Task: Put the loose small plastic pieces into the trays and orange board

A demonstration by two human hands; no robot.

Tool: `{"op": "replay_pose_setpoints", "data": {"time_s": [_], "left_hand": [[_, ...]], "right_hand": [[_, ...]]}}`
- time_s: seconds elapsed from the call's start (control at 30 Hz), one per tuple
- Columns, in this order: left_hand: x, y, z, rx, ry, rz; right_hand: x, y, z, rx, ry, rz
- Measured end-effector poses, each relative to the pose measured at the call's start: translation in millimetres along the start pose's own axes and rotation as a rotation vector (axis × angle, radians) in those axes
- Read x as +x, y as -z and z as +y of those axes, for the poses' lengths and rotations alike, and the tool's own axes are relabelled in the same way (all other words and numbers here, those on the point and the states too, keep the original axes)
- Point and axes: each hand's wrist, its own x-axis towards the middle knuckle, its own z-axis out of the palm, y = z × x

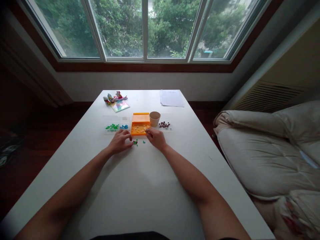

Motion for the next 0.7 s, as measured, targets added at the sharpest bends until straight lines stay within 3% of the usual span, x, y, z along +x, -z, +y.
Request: {"op": "replay_pose_setpoints", "data": {"time_s": [0.17,0.47,0.7], "left_hand": [[-0.3,0.4,-4.0,-0.018,-0.034,-0.070],[1.5,-5.4,-11.0,-0.055,-0.093,-0.077],[2.8,-10.5,-23.8,-0.060,-0.030,0.085]], "right_hand": [[-0.3,0.9,0.4,0.008,-0.002,0.009],[0.7,-0.1,-0.9,0.001,0.012,0.010],[0.9,-0.8,-1.0,0.003,0.007,-0.005]]}}
